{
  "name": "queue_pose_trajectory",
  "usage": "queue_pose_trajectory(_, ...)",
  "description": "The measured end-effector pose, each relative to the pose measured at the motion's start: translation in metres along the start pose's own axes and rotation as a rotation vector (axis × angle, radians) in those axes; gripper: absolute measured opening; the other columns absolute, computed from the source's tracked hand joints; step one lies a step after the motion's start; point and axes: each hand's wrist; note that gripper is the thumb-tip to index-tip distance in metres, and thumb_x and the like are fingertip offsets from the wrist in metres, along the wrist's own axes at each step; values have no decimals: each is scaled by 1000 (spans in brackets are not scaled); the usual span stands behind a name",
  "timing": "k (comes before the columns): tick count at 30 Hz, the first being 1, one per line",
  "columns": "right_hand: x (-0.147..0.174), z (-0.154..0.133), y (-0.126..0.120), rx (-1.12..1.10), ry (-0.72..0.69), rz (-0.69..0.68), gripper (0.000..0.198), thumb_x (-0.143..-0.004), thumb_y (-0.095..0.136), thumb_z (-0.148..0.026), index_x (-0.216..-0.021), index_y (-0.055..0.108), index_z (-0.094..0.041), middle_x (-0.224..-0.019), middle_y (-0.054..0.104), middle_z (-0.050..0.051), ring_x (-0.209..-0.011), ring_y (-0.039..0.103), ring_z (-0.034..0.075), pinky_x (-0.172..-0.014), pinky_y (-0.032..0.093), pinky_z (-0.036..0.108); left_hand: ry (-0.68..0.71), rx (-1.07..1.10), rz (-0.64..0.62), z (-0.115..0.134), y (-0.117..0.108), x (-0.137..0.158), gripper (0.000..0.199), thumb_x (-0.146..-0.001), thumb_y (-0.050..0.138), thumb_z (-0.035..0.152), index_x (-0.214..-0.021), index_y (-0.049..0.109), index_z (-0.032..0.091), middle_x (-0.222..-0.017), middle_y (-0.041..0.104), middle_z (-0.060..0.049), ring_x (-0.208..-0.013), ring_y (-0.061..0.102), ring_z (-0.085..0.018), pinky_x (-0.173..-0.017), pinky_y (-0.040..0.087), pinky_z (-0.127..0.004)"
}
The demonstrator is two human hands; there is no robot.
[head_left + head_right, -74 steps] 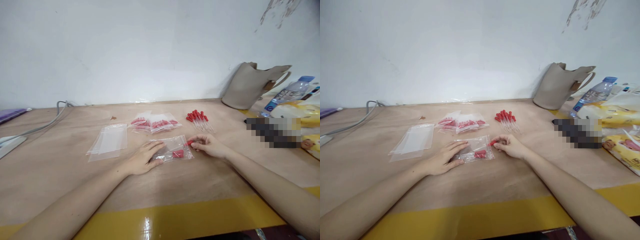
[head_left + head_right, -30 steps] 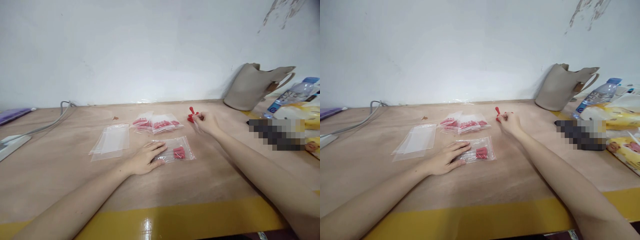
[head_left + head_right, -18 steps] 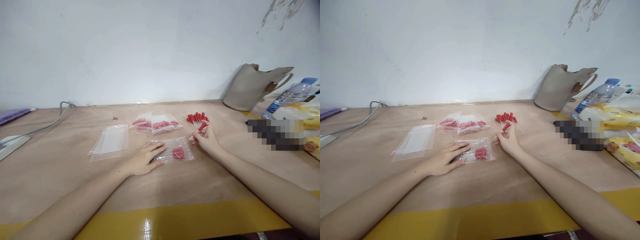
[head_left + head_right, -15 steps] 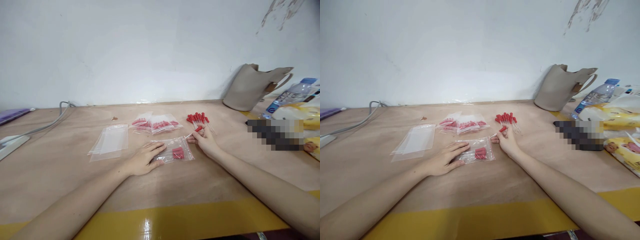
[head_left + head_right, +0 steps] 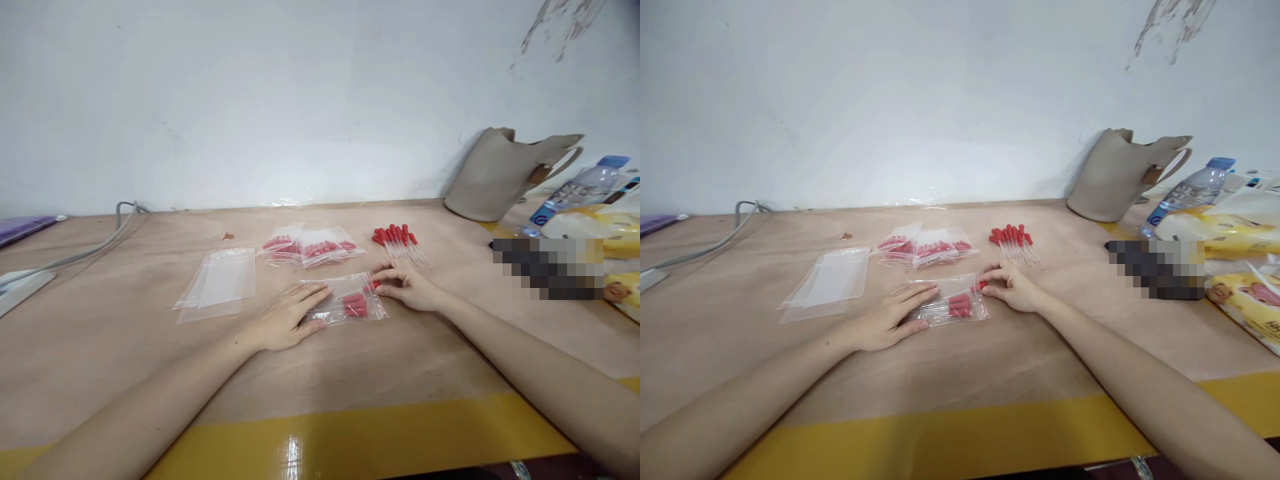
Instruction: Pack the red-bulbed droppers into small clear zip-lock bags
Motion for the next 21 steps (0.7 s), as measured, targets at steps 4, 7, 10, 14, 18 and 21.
queue_pose_trajectory(4,-8,-1,13,-17,33,79,16,-71,67,-35,-79,71,-23,-93,61,5,-87,57,18,-85,42,37,-7,3,-4,0,0,0,54,-93,40,46,-140,30,22,-143,35,-10,-131,33,-26,-107,28,-46)
queue_pose_trajectory(7,-12,-5,20,-37,70,138,17,-69,69,-36,-72,67,-19,-80,62,3,-80,57,17,-80,43,35,-4,-3,-3,-1,0,0,54,-93,40,46,-141,30,23,-144,34,-9,-132,32,-26,-107,28,-46)
queue_pose_trajectory(10,-12,-7,24,-20,40,168,15,-71,67,-35,-69,65,-20,-80,61,3,-80,57,17,-81,43,35,13,-1,10,-2,1,0,53,-93,39,46,-141,28,25,-144,34,-8,-132,32,-25,-107,28,-46)
queue_pose_trajectory(14,-10,-9,28,28,-100,127,11,-77,58,-27,-72,67,-21,-88,59,5,-84,55,16,-79,43,32,-2,1,-1,-2,1,-1,55,-93,39,47,-141,28,24,-144,34,-9,-132,31,-26,-107,27,-46)
queue_pose_trajectory(18,-12,-10,20,82,-94,79,15,-77,52,-23,-76,67,-21,-92,60,6,-86,56,17,-80,43,31,-16,-5,-11,-2,0,-1,56,-93,40,47,-141,29,20,-144,35,-10,-132,32,-26,-107,28,-47)
queue_pose_trajectory(21,-22,-8,3,305,117,231,11,-74,54,-26,-74,62,-18,-84,62,6,-80,57,19,-75,42,31,-8,2,4,-2,1,-1,53,-92,42,45,-137,35,18,-141,38,-11,-130,35,-26,-106,30,-46)
Point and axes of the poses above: each hand's wrist, its own x-axis away from the middle knuckle, its own y-axis out of the palm, z = x × y
